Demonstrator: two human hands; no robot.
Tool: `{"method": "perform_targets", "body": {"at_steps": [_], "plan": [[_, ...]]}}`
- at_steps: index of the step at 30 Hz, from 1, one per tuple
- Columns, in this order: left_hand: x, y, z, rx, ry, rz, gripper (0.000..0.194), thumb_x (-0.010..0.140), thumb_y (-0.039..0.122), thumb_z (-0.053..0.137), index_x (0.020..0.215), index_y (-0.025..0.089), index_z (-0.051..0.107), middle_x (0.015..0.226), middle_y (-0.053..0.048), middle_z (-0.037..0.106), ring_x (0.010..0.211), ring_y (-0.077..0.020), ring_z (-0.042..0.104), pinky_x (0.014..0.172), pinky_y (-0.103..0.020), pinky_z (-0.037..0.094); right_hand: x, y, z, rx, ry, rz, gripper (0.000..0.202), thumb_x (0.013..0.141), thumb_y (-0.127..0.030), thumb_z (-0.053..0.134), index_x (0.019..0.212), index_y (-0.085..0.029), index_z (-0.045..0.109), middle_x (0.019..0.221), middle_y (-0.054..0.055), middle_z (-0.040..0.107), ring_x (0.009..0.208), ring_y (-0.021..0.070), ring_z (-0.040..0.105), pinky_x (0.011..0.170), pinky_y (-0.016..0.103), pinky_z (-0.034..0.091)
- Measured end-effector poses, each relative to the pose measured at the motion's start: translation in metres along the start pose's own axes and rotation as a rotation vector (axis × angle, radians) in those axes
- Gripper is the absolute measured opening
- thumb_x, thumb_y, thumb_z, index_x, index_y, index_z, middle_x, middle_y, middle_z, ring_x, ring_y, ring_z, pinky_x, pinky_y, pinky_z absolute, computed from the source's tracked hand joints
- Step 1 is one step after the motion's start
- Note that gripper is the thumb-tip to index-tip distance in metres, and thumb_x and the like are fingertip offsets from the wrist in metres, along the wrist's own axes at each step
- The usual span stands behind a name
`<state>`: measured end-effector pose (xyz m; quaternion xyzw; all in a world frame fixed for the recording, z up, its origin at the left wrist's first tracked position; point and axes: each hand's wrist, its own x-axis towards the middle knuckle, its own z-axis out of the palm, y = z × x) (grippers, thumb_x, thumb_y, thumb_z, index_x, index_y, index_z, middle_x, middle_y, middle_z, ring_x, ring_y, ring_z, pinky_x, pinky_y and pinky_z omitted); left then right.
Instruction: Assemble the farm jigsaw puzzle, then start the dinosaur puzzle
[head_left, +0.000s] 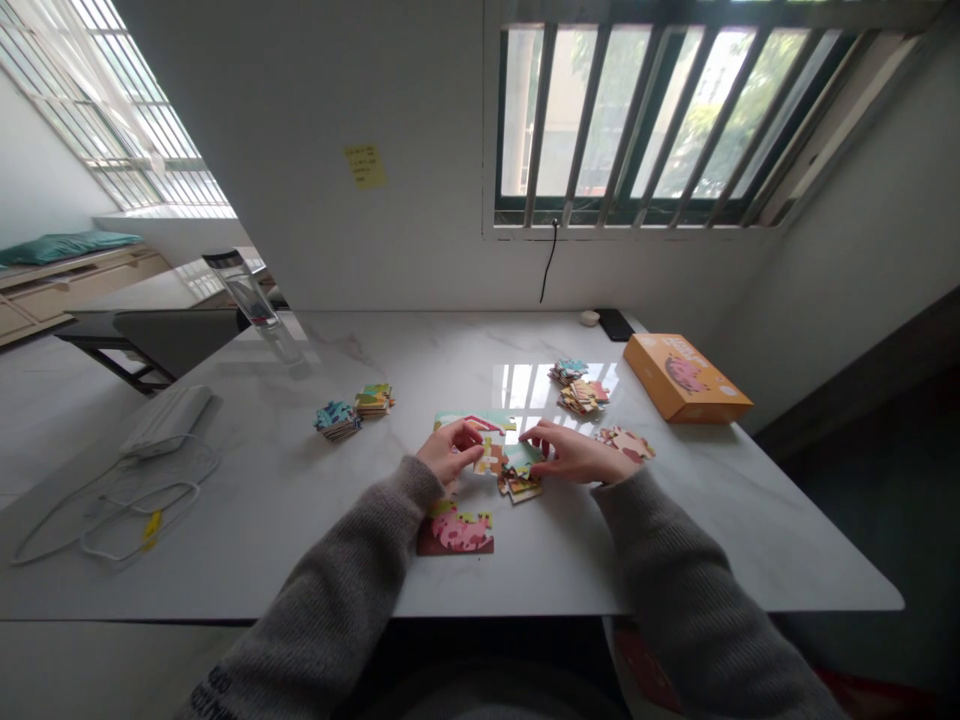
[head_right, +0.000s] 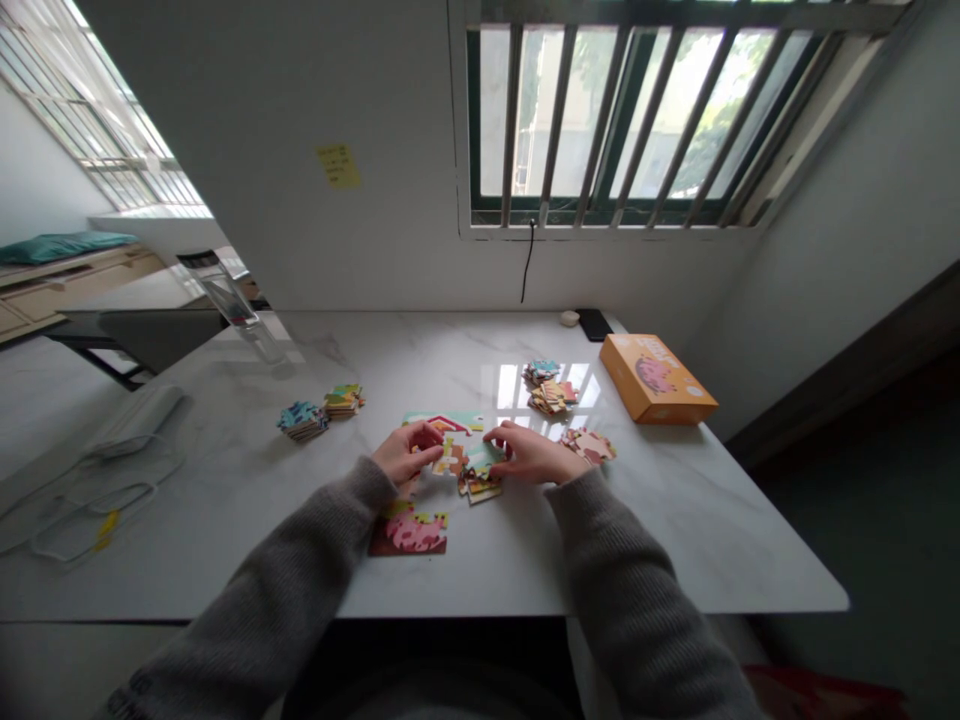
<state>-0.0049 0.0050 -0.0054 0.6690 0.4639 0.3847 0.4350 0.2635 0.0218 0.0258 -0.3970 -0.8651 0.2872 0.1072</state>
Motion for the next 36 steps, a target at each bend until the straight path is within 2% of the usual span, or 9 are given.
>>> {"method": "perform_targets", "body": {"at_steps": [6, 10, 13, 17, 22, 25, 28, 30, 36], "plan": [[-0.005, -0.001, -0.004, 0.216, -0.031, -0.010, 0.017, 0.074, 0.030, 0.070, 0.080, 0.017, 0.062, 0.067, 0.002, 0.063, 0.063, -0.0135, 0.058, 0.064, -0.027, 0.046, 0.003, 0.000, -0.001, -0.090, 0.045, 0.036, 0.037, 0.081, -0.033, 0.074, 0.114, -0.017, 0.070, 0.097, 0.008, 0.071, 0.082, 0.0207, 0.064, 0.077, 0.031, 0.050], [-0.009, 0.003, -0.006, 0.368, -0.065, -0.037, 0.013, 0.075, 0.029, 0.070, 0.080, 0.018, 0.064, 0.064, 0.003, 0.064, 0.061, -0.0138, 0.058, 0.068, -0.028, 0.046, 0.001, 0.001, -0.003, -0.089, 0.067, 0.052, 0.034, 0.079, -0.032, 0.075, 0.109, -0.016, 0.068, 0.099, 0.009, 0.069, 0.082, 0.0193, 0.062, 0.075, 0.029, 0.049], [-0.010, 0.004, -0.006, 0.512, -0.090, 0.013, 0.012, 0.074, 0.029, 0.072, 0.078, 0.020, 0.066, 0.067, 0.002, 0.065, 0.067, -0.0166, 0.060, 0.078, -0.033, 0.046, -0.001, 0.001, -0.004, -0.090, 0.108, 0.041, 0.031, 0.078, -0.031, 0.075, 0.103, -0.017, 0.064, 0.098, 0.006, 0.064, 0.080, 0.0173, 0.057, 0.070, 0.027, 0.046], [-0.010, 0.003, -0.006, 0.691, -0.030, 0.146, 0.017, 0.074, 0.028, 0.074, 0.088, 0.022, 0.069, 0.098, -0.005, 0.070, 0.095, -0.0265, 0.060, 0.088, -0.041, 0.044, -0.001, -0.002, -0.006, -0.033, 0.099, 0.063, 0.011, 0.089, -0.028, 0.057, 0.093, -0.018, 0.060, 0.082, 0.002, 0.061, 0.071, 0.0151, 0.052, 0.065, 0.026, 0.041], [-0.005, -0.001, -0.003, 0.722, -0.004, 0.303, 0.023, 0.084, 0.025, 0.062, 0.107, 0.022, 0.066, 0.117, -0.008, 0.065, 0.112, -0.0284, 0.055, 0.098, -0.045, 0.043, 0.005, 0.002, -0.005, 0.144, 0.235, 0.053, 0.024, 0.098, -0.037, 0.039, 0.090, -0.020, 0.053, 0.075, 0.000, 0.057, 0.066, 0.0150, 0.052, 0.062, 0.027, 0.042], [-0.003, -0.004, 0.000, 0.733, -0.037, 0.380, 0.035, 0.087, 0.025, 0.058, 0.122, 0.020, 0.061, 0.128, -0.010, 0.061, 0.120, -0.0283, 0.052, 0.106, -0.047, 0.039, 0.016, 0.009, 0.002, 0.150, 0.390, 0.159, 0.027, 0.099, -0.039, 0.034, 0.094, -0.020, 0.053, 0.073, 0.001, 0.060, 0.064, 0.0159, 0.055, 0.061, 0.027, 0.044], [-0.001, -0.010, 0.002, 0.789, -0.049, 0.381, 0.047, 0.090, 0.028, 0.057, 0.136, 0.020, 0.052, 0.140, -0.012, 0.054, 0.130, -0.0297, 0.047, 0.112, -0.048, 0.036, 0.032, 0.014, 0.010, -0.056, 0.529, 0.312, 0.028, 0.100, -0.033, 0.033, 0.097, -0.019, 0.056, 0.089, 0.006, 0.068, 0.079, 0.0184, 0.062, 0.071, 0.028, 0.046], [-0.001, -0.013, 0.001, 0.847, -0.041, 0.346, 0.048, 0.091, 0.030, 0.055, 0.138, 0.020, 0.051, 0.145, -0.014, 0.050, 0.133, -0.0311, 0.045, 0.113, -0.050, 0.034, 0.041, 0.016, 0.015, -0.129, 0.545, 0.380, 0.029, 0.101, -0.031, 0.033, 0.102, -0.019, 0.058, 0.096, 0.009, 0.070, 0.086, 0.0202, 0.064, 0.074, 0.029, 0.046], [-0.001, -0.023, 0.002, 0.940, -0.006, 0.259, 0.044, 0.091, 0.035, 0.057, 0.134, 0.023, 0.056, 0.144, -0.013, 0.049, 0.133, -0.0325, 0.043, 0.114, -0.053, 0.032, 0.056, 0.016, 0.021, -0.239, 0.531, 0.483, 0.029, 0.102, -0.033, 0.036, 0.107, -0.022, 0.063, 0.095, 0.012, 0.070, 0.087, 0.0243, 0.066, 0.072, 0.031, 0.045]]}}
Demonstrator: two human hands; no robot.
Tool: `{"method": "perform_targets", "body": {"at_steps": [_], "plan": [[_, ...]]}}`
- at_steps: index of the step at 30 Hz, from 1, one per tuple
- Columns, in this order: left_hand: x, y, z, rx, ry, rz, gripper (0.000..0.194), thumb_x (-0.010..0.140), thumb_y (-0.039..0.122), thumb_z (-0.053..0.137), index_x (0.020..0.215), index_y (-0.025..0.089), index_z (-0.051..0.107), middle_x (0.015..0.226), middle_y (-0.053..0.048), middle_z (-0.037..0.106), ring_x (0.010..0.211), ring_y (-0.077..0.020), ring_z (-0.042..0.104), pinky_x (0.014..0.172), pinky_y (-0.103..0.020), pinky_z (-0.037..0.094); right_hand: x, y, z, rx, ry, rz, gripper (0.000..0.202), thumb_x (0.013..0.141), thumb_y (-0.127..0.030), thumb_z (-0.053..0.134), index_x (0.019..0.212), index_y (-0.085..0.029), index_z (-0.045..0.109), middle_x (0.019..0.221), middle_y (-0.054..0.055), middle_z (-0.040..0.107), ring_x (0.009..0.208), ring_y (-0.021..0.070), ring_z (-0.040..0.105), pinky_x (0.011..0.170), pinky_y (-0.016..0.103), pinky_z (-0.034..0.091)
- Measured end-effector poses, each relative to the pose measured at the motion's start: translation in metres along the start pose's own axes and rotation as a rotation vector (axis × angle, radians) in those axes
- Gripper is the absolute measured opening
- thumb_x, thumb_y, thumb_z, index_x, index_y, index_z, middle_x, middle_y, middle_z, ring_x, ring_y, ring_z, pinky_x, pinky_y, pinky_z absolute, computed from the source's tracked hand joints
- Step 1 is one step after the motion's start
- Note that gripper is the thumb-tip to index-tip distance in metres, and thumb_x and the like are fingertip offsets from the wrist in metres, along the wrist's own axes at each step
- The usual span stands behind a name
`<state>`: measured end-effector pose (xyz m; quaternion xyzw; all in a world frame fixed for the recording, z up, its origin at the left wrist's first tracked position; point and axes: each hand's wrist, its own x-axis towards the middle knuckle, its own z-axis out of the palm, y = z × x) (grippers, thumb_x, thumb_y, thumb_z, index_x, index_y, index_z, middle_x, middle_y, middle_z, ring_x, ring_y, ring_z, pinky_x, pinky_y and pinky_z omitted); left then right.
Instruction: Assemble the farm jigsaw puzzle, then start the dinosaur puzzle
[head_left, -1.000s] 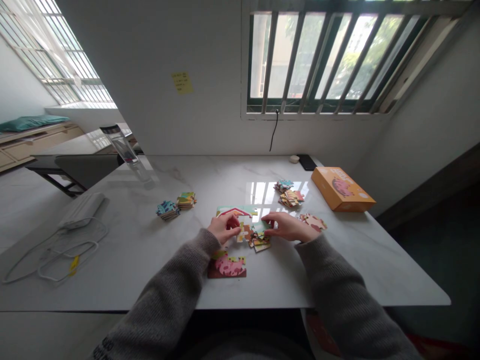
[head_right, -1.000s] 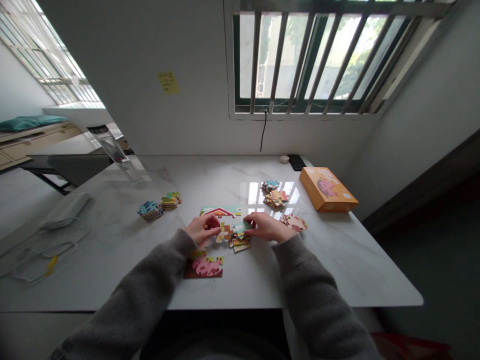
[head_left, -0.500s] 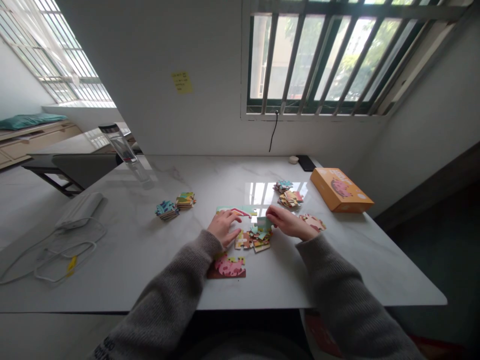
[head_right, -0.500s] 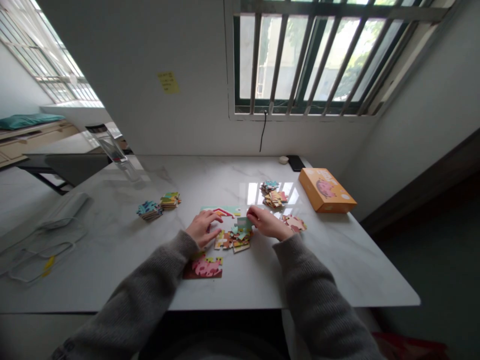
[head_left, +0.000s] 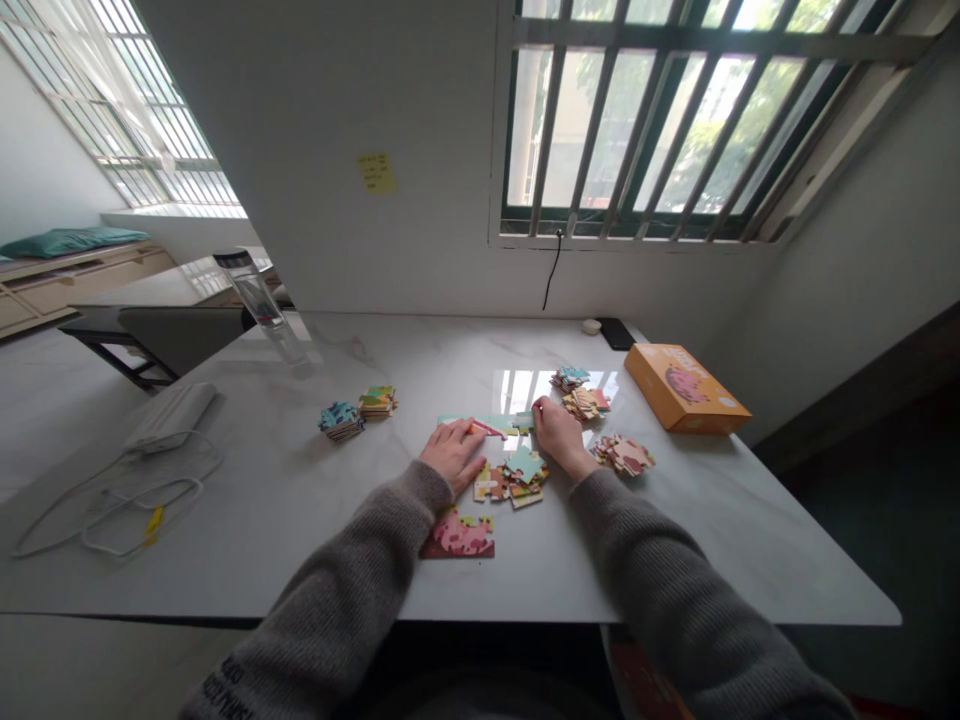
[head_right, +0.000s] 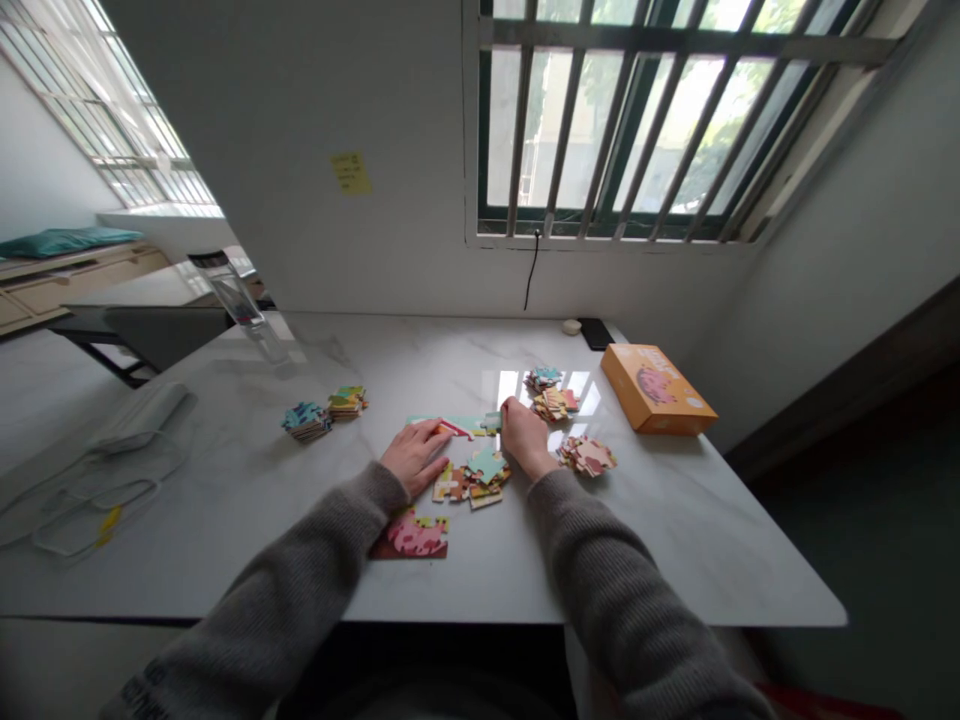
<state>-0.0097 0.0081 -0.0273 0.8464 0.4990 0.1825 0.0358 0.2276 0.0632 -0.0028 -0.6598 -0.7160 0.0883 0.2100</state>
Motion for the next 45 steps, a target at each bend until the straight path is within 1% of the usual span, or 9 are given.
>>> {"method": "perform_targets", "body": {"at_steps": [5, 8, 11, 15, 18, 23, 31, 39, 45], "plan": [[-0.001, 0.001, 0.003, 0.014, -0.033, -0.041, 0.047, 0.093, 0.036, 0.054, 0.138, 0.023, 0.052, 0.148, -0.014, 0.045, 0.137, -0.0338, 0.038, 0.116, -0.057, 0.027, -0.006, -0.001, -0.008, -0.078, 0.002, -0.065, 0.030, 0.101, -0.035, 0.041, 0.119, -0.021, 0.061, 0.118, 0.014, 0.061, 0.094, 0.0256, 0.065, 0.074, 0.033, 0.047], [-0.002, 0.003, 0.003, 0.017, -0.067, -0.047, 0.049, 0.095, 0.036, 0.051, 0.141, 0.021, 0.049, 0.151, -0.016, 0.042, 0.140, -0.0331, 0.036, 0.118, -0.056, 0.025, -0.013, 0.003, -0.016, -0.083, -0.064, -0.215, 0.033, 0.099, -0.037, 0.047, 0.128, -0.026, 0.060, 0.127, 0.011, 0.056, 0.100, 0.0234, 0.064, 0.076, 0.030, 0.049], [-0.003, 0.005, 0.002, 0.020, -0.068, -0.070, 0.048, 0.095, 0.037, 0.050, 0.142, 0.023, 0.048, 0.152, -0.015, 0.042, 0.141, -0.0328, 0.036, 0.118, -0.059, 0.021, -0.018, 0.009, -0.020, -0.063, -0.152, -0.389, 0.031, 0.097, -0.039, 0.054, 0.126, -0.031, 0.065, 0.126, 0.007, 0.057, 0.108, 0.0227, 0.061, 0.082, 0.029, 0.050], [-0.004, 0.008, 0.000, 0.027, -0.074, -0.122, 0.047, 0.096, 0.037, 0.049, 0.142, 0.030, 0.047, 0.154, -0.012, 0.041, 0.142, -0.0326, 0.035, 0.117, -0.066, 0.014, -0.016, 0.015, -0.016, -0.023, -0.175, -0.482, 0.030, 0.097, -0.029, 0.055, 0.124, -0.027, 0.069, 0.119, 0.008, 0.058, 0.107, 0.0214, 0.059, 0.095, 0.032, 0.047], [-0.004, 0.009, -0.002, 0.030, -0.109, -0.119, 0.048, 0.095, 0.033, 0.048, 0.143, 0.028, 0.046, 0.155, -0.014, 0.039, 0.143, -0.0339, 0.035, 0.116, -0.069, 0.015, -0.013, 0.017, -0.011, 0.002, -0.171, -0.519, 0.032, 0.096, -0.020, 0.056, 0.124, -0.024, 0.070, 0.117, 0.010, 0.059, 0.105, 0.0218, 0.057, 0.099, 0.035, 0.045], [-0.005, 0.002, -0.006, 0.061, -0.109, -0.115, 0.053, 0.090, 0.022, 0.049, 0.143, 0.027, 0.048, 0.154, -0.011, 0.041, 0.142, -0.0295, 0.037, 0.120, -0.060, 0.019, -0.012, 0.016, -0.007, 0.015, -0.168, -0.536, 0.036, 0.096, -0.013, 0.050, 0.122, -0.024, 0.072, 0.118, 0.011, 0.061, 0.103, 0.0237, 0.054, 0.098, 0.038, 0.045], [-0.008, -0.018, -0.005, 0.073, -0.101, -0.118, 0.060, 0.083, 0.015, 0.050, 0.143, 0.023, 0.049, 0.152, -0.012, 0.041, 0.140, -0.0310, 0.037, 0.119, -0.055, 0.026, -0.010, 0.008, -0.004, 0.071, -0.182, -0.549, 0.037, 0.097, -0.011, 0.046, 0.118, -0.023, 0.074, 0.122, 0.012, 0.064, 0.108, 0.0241, 0.055, 0.099, 0.038, 0.045], [-0.015, -0.047, 0.005, 0.077, 0.008, -0.035, 0.060, 0.082, 0.014, 0.050, 0.141, 0.026, 0.049, 0.147, -0.008, 0.046, 0.134, -0.0271, 0.042, 0.115, -0.048, 0.032, -0.010, -0.001, -0.002, 0.078, -0.186, -0.606, 0.034, 0.096, -0.011, 0.046, 0.115, -0.016, 0.073, 0.122, 0.014, 0.067, 0.108, 0.0243, 0.058, 0.100, 0.040, 0.044], [-0.017, -0.050, 0.005, 0.105, 0.017, -0.027, 0.060, 0.082, 0.014, 0.048, 0.141, 0.026, 0.049, 0.147, -0.008, 0.047, 0.134, -0.0267, 0.042, 0.115, -0.047, 0.032, -0.009, -0.002, -0.001, 0.103, -0.179, -0.626, 0.032, 0.095, -0.012, 0.046, 0.113, -0.015, 0.073, 0.124, 0.015, 0.067, 0.109, 0.0248, 0.059, 0.100, 0.040, 0.046]]}}
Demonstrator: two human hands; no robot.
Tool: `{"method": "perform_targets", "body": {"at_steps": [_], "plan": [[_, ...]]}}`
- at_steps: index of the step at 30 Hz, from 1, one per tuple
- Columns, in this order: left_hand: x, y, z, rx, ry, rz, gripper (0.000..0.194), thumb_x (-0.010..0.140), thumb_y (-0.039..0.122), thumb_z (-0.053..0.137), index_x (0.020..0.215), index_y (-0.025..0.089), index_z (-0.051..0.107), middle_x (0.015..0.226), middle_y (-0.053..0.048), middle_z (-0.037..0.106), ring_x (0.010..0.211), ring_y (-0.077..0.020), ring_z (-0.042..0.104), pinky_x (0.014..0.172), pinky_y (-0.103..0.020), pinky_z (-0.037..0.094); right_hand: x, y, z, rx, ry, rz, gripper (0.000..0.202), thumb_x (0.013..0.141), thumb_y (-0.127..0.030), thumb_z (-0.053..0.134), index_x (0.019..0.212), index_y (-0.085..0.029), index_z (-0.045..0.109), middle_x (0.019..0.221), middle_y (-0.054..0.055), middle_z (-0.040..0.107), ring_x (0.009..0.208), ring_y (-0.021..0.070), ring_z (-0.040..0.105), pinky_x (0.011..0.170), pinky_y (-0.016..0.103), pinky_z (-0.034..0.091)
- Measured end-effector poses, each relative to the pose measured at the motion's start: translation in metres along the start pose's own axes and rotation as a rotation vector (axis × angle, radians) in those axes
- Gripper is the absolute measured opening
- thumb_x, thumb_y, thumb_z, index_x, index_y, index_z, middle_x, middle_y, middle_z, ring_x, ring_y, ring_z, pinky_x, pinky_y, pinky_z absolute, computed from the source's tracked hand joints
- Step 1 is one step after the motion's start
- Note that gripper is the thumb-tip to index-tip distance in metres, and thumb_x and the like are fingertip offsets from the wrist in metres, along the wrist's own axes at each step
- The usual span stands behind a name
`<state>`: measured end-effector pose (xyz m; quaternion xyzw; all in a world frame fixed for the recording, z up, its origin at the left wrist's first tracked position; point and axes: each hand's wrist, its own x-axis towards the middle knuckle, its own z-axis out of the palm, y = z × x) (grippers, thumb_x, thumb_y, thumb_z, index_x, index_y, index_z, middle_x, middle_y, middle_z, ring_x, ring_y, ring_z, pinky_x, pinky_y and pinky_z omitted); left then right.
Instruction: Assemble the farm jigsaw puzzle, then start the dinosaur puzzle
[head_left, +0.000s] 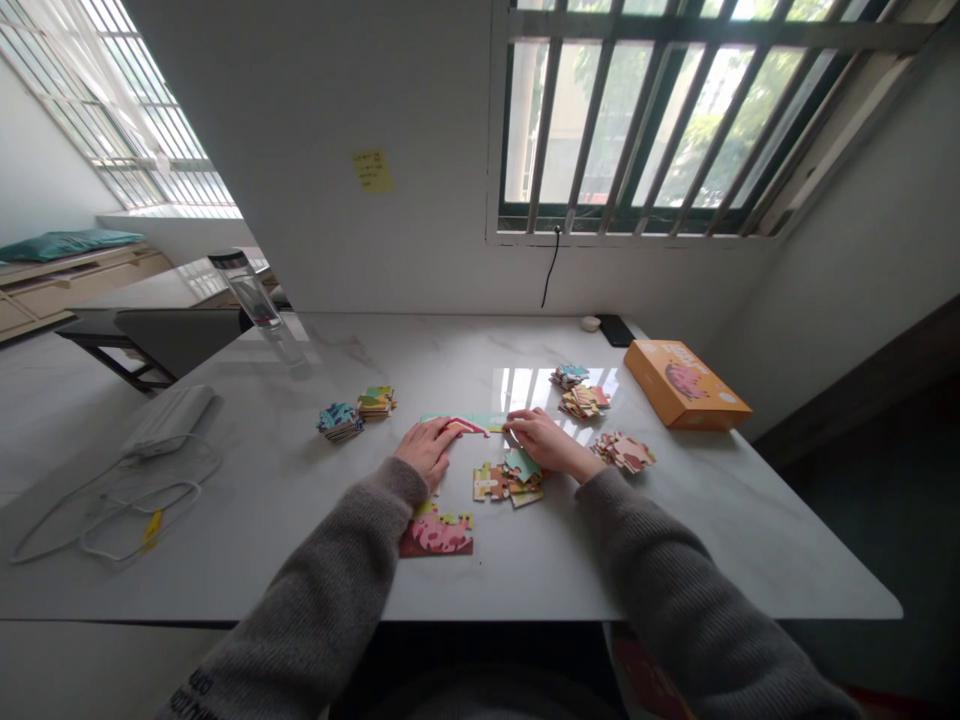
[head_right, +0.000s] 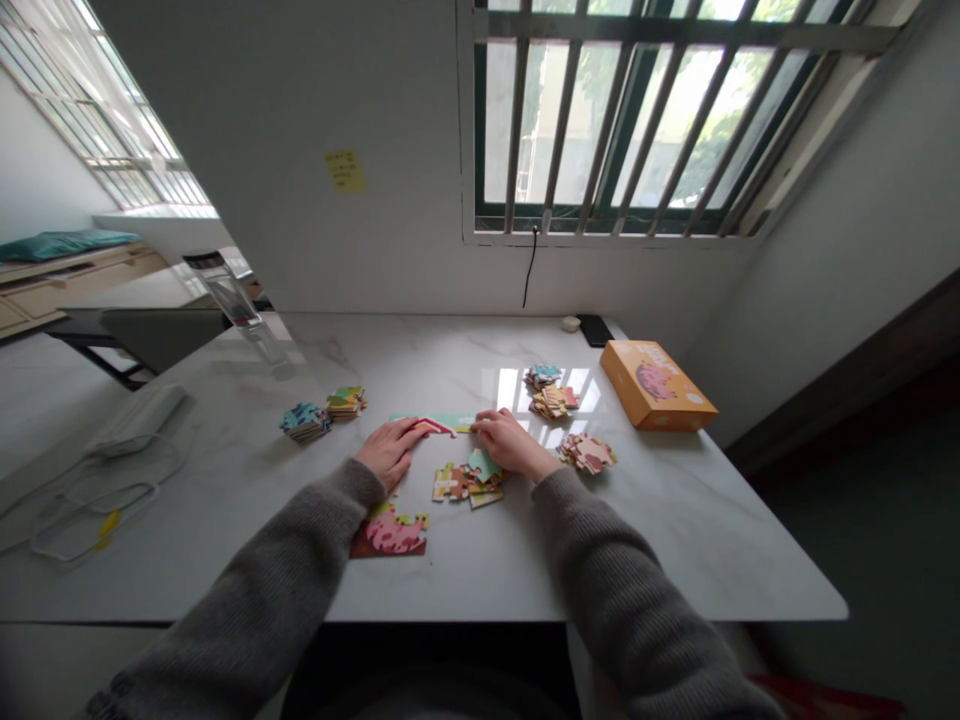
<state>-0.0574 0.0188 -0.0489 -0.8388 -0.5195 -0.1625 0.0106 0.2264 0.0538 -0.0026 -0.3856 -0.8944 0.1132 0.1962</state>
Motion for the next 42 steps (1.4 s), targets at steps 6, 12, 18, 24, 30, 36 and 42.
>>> {"method": "perform_targets", "body": {"at_steps": [6, 12, 18, 24, 30, 36, 42], "plan": [[0.000, 0.009, -0.012, 0.012, -0.041, -0.065, 0.058, 0.084, 0.016, 0.048, 0.140, 0.031, 0.049, 0.147, -0.005, 0.049, 0.134, -0.0259, 0.044, 0.112, -0.048, 0.034, -0.015, 0.003, -0.021, 0.136, -0.013, 0.072, 0.032, 0.097, -0.020, 0.046, 0.120, -0.014, 0.067, 0.116, 0.015, 0.067, 0.106, 0.0238, 0.062, 0.094, 0.037, 0.049], [0.001, 0.015, -0.022, -0.004, -0.057, -0.097, 0.052, 0.087, 0.022, 0.050, 0.138, 0.030, 0.050, 0.145, -0.005, 0.051, 0.132, -0.0274, 0.047, 0.109, -0.048, 0.036, -0.035, -0.001, -0.051, 0.189, -0.272, 0.110, 0.045, 0.083, -0.031, 0.066, 0.126, -0.018, 0.064, 0.111, 0.010, 0.066, 0.101, 0.0232, 0.061, 0.092, 0.035, 0.049], [0.000, 0.017, -0.027, -0.020, -0.056, -0.085, 0.047, 0.090, 0.026, 0.051, 0.137, 0.030, 0.051, 0.145, -0.005, 0.052, 0.130, -0.0261, 0.048, 0.108, -0.047, 0.037, -0.036, -0.001, -0.050, 0.208, -0.334, 0.135, 0.043, 0.078, -0.031, 0.070, 0.118, -0.018, 0.062, 0.111, 0.009, 0.063, 0.100, 0.0221, 0.058, 0.090, 0.033, 0.048], [0.006, 0.019, -0.039, -0.052, 0.046, -0.114, 0.037, 0.088, 0.026, 0.054, 0.125, 0.026, 0.061, 0.129, -0.007, 0.064, 0.121, -0.0270, 0.055, 0.110, -0.050, 0.033, -0.037, 0.001, -0.048, 0.220, -0.198, 0.139, 0.015, 0.084, -0.028, 0.064, 0.094, -0.019, 0.059, 0.100, 0.006, 0.059, 0.085, 0.0174, 0.054, 0.077, 0.029, 0.047], [0.012, 0.037, -0.058, -0.393, 0.298, 0.021, 0.022, 0.093, 0.027, 0.050, 0.105, 0.021, 0.067, 0.096, -0.005, 0.073, 0.092, -0.0214, 0.065, 0.095, -0.041, 0.043, -0.032, -0.015, -0.052, 0.532, -0.148, 0.127, 0.021, 0.094, -0.039, 0.056, 0.088, -0.019, 0.057, 0.079, 0.000, 0.057, 0.069, 0.0139, 0.050, 0.060, 0.025, 0.043], [0.008, 0.063, -0.061, -0.298, 0.266, 0.245, 0.050, 0.081, 0.049, 0.072, 0.122, 0.022, 0.061, 0.111, -0.008, 0.069, 0.105, -0.0254, 0.062, 0.099, -0.043, 0.040, -0.017, -0.043, -0.033, 0.834, 0.005, 0.207, 0.032, 0.089, -0.050, 0.063, 0.088, -0.018, 0.057, 0.080, 0.000, 0.058, 0.070, 0.0130, 0.053, 0.060, 0.025, 0.044], [0.010, 0.058, -0.058, -0.243, 0.258, 0.262, 0.041, 0.087, 0.043, 0.068, 0.121, 0.022, 0.061, 0.111, -0.007, 0.069, 0.105, -0.0240, 0.062, 0.098, -0.041, 0.041, -0.015, -0.052, -0.022, 0.972, 0.032, 0.278, 0.038, 0.084, -0.054, 0.067, 0.089, -0.018, 0.056, 0.077, -0.002, 0.057, 0.062, 0.0102, 0.048, 0.052, 0.023, 0.038]]}}
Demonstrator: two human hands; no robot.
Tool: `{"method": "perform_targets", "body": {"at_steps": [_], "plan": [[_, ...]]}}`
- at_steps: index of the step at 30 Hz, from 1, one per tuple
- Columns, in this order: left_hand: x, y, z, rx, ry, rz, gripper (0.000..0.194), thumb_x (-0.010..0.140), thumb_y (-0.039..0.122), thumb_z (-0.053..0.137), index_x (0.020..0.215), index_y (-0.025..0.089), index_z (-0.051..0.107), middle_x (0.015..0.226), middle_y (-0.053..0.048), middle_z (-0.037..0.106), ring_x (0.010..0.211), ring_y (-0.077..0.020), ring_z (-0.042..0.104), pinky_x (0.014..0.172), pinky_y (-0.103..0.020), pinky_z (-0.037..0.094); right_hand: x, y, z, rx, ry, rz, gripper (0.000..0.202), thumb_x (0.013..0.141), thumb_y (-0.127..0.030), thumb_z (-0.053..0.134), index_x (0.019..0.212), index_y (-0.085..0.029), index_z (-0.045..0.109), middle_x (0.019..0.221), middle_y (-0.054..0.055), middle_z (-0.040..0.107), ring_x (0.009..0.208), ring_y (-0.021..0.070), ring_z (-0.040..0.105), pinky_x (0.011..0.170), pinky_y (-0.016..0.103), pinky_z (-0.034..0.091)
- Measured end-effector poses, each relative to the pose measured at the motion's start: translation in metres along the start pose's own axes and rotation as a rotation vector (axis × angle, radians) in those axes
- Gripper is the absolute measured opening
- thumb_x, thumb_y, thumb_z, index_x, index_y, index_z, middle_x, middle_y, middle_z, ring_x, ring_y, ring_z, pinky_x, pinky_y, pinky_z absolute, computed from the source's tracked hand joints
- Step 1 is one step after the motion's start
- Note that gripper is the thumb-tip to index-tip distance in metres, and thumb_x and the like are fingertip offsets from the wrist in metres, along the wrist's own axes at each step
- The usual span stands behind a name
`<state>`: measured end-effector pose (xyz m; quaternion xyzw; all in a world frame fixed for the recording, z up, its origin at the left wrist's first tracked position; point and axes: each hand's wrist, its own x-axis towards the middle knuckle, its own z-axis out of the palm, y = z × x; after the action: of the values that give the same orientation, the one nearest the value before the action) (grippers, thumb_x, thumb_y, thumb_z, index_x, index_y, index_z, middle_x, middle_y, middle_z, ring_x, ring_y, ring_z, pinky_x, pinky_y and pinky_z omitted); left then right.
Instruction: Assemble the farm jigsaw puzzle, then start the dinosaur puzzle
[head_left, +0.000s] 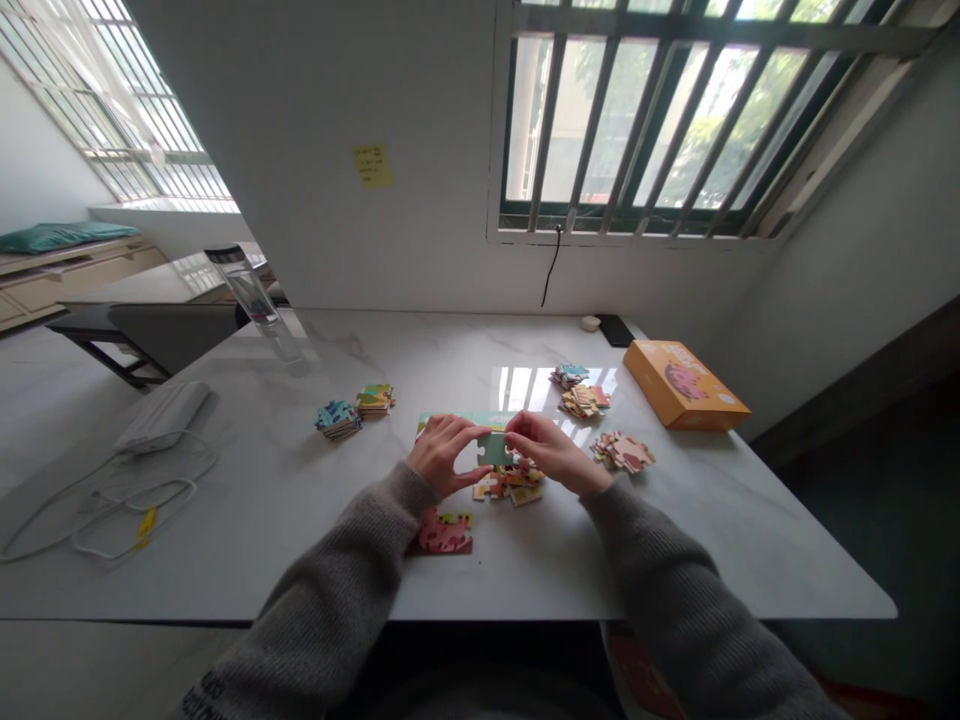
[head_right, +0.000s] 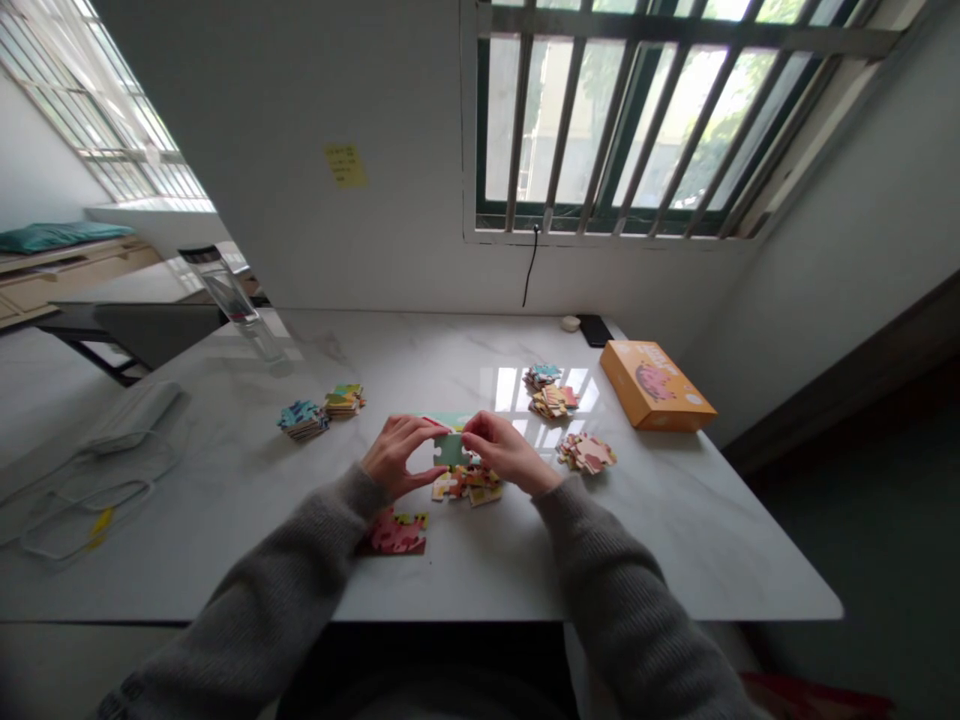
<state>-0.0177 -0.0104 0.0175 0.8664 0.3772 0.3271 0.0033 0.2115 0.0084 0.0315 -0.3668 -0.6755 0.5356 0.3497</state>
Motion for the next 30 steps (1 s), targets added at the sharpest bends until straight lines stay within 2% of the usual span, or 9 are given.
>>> {"method": "perform_targets", "body": {"at_steps": [5, 7, 10, 12, 14, 20, 23, 26, 30], "plan": [[-0.001, -0.004, 0.001, -0.002, -0.025, -0.034, 0.041, 0.086, 0.042, 0.069, 0.121, 0.022, 0.062, 0.112, -0.008, 0.069, 0.106, -0.0250, 0.061, 0.098, -0.041, 0.041, 0.000, 0.001, 0.002, -0.096, 0.048, -0.040, 0.029, 0.089, -0.047, 0.062, 0.091, -0.019, 0.056, 0.076, -0.001, 0.058, 0.062, 0.0119, 0.052, 0.055, 0.024, 0.043], [-0.002, -0.005, 0.002, -0.001, -0.015, -0.064, 0.040, 0.086, 0.040, 0.069, 0.120, 0.022, 0.061, 0.111, -0.008, 0.068, 0.105, -0.0250, 0.061, 0.096, -0.041, 0.041, 0.001, 0.001, 0.003, -0.238, 0.098, -0.155, 0.019, 0.093, -0.039, 0.058, 0.096, -0.020, 0.059, 0.083, 0.001, 0.061, 0.070, 0.0142, 0.057, 0.062, 0.028, 0.049], [-0.003, -0.008, 0.003, -0.001, 0.021, -0.097, 0.039, 0.084, 0.036, 0.069, 0.119, 0.021, 0.061, 0.108, -0.007, 0.068, 0.102, -0.0245, 0.061, 0.093, -0.040, 0.041, 0.000, 0.002, 0.003, -0.470, 0.151, -0.389, 0.014, 0.096, -0.025, 0.052, 0.105, -0.021, 0.062, 0.106, 0.009, 0.063, 0.094, 0.0198, 0.061, 0.083, 0.036, 0.053], [-0.003, -0.010, 0.004, 0.000, 0.028, -0.121, 0.039, 0.083, 0.035, 0.068, 0.118, 0.020, 0.060, 0.105, -0.006, 0.067, 0.100, -0.0241, 0.061, 0.092, -0.039, 0.041, -0.002, 0.002, 0.003, -0.576, 0.130, -0.501, 0.018, 0.096, -0.021, 0.052, 0.110, -0.023, 0.063, 0.118, 0.011, 0.062, 0.110, 0.0230, 0.058, 0.095, 0.042, 0.050], [-0.004, -0.010, 0.005, 0.000, 0.024, -0.143, 0.039, 0.083, 0.034, 0.068, 0.118, 0.021, 0.060, 0.103, -0.006, 0.067, 0.099, -0.0239, 0.061, 0.092, -0.038, 0.040, -0.003, 0.002, 0.004, -0.640, 0.084, -0.546, 0.022, 0.094, -0.021, 0.057, 0.115, -0.024, 0.062, 0.124, 0.010, 0.061, 0.117, 0.0242, 0.055, 0.101, 0.044, 0.048], [-0.005, -0.013, 0.009, -0.017, 0.021, -0.162, 0.042, 0.084, 0.034, 0.066, 0.122, 0.021, 0.058, 0.103, -0.005, 0.067, 0.098, -0.0235, 0.062, 0.093, -0.039, 0.040, 0.000, 0.006, 0.001, -0.737, 0.053, -0.574, 0.024, 0.095, -0.026, 0.060, 0.119, -0.025, 0.062, 0.125, 0.009, 0.062, 0.115, 0.0245, 0.056, 0.100, 0.043, 0.050], [-0.007, -0.021, 0.013, -0.014, -0.014, -0.172, 0.050, 0.086, 0.034, 0.064, 0.133, 0.020, 0.051, 0.107, -0.006, 0.068, 0.099, -0.0240, 0.062, 0.095, -0.040, 0.041, 0.004, 0.014, -0.022, -0.769, 0.131, -0.518, 0.026, 0.097, -0.024, 0.056, 0.122, -0.024, 0.062, 0.130, 0.011, 0.059, 0.117, 0.0251, 0.057, 0.100, 0.044, 0.050], [-0.011, -0.033, 0.019, 0.040, -0.092, -0.183, 0.039, 0.089, 0.029, 0.058, 0.127, 0.022, 0.058, 0.118, -0.008, 0.065, 0.109, -0.0258, 0.058, 0.097, -0.042, 0.042, 0.007, 0.031, -0.054, -0.806, 0.206, -0.367, 0.026, 0.095, -0.023, 0.054, 0.119, -0.022, 0.064, 0.127, 0.013, 0.059, 0.096, 0.0224, 0.065, 0.087, 0.040, 0.055], [-0.018, -0.045, 0.028, 0.111, -0.191, -0.240, 0.039, 0.087, 0.028, 0.059, 0.126, 0.024, 0.060, 0.129, -0.008, 0.060, 0.120, -0.0284, 0.053, 0.102, -0.046, 0.043, 0.008, 0.053, -0.081, -0.899, 0.190, -0.244, 0.025, 0.090, -0.018, 0.060, 0.113, -0.022, 0.068, 0.120, 0.011, 0.064, 0.104, 0.0245, 0.064, 0.094, 0.039, 0.052]]}}
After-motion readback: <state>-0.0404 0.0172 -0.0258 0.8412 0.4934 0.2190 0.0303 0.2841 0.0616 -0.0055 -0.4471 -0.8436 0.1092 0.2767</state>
